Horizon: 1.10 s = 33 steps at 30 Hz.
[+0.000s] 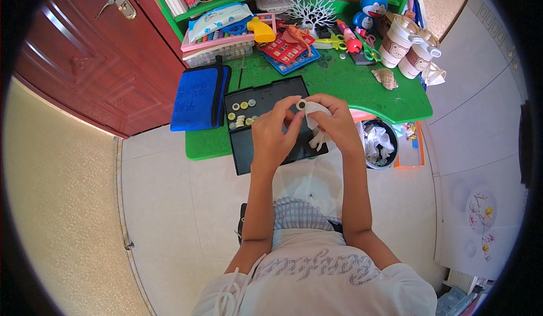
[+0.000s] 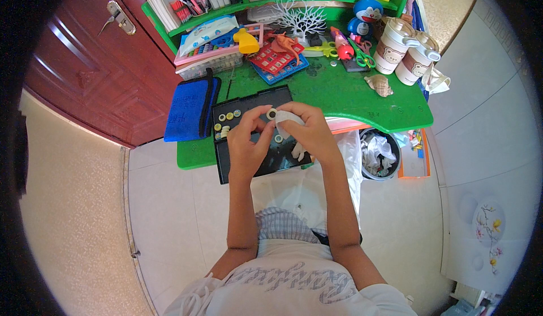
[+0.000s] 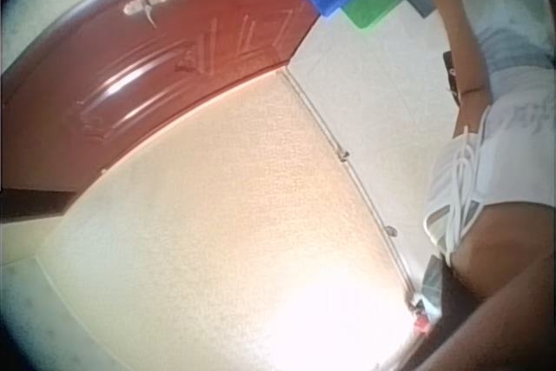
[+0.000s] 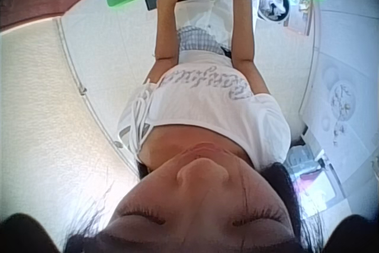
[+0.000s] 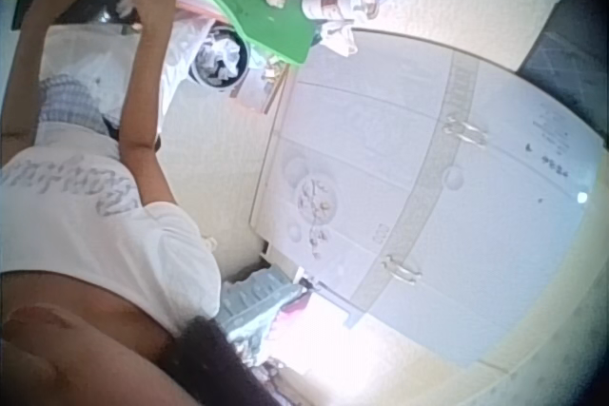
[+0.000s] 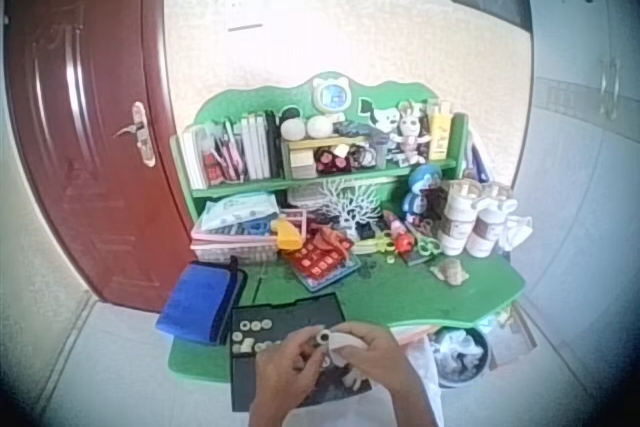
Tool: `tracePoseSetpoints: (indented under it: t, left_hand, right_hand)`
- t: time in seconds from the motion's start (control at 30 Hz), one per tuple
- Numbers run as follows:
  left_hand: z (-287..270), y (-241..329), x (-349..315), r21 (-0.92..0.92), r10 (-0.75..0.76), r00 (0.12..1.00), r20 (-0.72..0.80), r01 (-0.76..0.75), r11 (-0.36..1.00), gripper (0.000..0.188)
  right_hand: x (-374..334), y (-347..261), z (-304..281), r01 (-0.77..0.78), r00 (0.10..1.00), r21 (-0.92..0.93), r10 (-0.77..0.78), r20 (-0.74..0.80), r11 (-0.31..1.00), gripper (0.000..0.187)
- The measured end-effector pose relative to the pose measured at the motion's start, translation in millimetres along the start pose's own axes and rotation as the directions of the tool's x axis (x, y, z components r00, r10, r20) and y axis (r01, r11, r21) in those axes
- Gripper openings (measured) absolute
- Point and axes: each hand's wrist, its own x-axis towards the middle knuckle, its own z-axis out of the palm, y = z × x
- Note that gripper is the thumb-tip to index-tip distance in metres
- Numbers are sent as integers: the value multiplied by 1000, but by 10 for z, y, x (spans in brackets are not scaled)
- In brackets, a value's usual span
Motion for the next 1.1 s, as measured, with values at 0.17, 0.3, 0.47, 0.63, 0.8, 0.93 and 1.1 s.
tracePoseSetpoints:
  t: [0.17, 0.3, 0.47, 0.63, 0.8, 0.93, 1.1]
  left_hand:
    - [-1, 24, 5, 0, -11, 1000, 20, 11, 1000, 27]
    - [10, 13, 0, -2, -17, 1000, 26, 17, 1000, 27]
    - [6, 13, -1, 2, -12, 1000, 23, 12, 1000, 27]
    - [9, -6, -8, 14, -25, 999, 25, 24, 1000, 27]
    - [19, -6, -10, -3, -29, 999, 12, 29, 1000, 27]
    - [20, -2, -2, -8, -33, 999, 17, 34, 999, 27]
    - [24, -2, 0, -13, -44, 998, 34, 44, 999, 28]
  right_hand:
    - [-1, 23, -4, -23, 1000, 68, 23, -5, 997, 16]
    - [3, 31, -24, -68, 998, 53, 69, -11, 996, 15]
    - [3, 34, -18, -25, 1000, 61, 26, -8, 998, 15]
    - [-2, 5, -14, -32, 999, 40, 32, -5, 999, 17]
    - [0, 10, -15, -30, 999, 54, 28, 37, 998, 19]
    - [5, 7, -2, -5, 1000, 68, 4, 27, 998, 18]
    - [8, 8, 9, -31, 1000, 97, 31, 7, 995, 14]
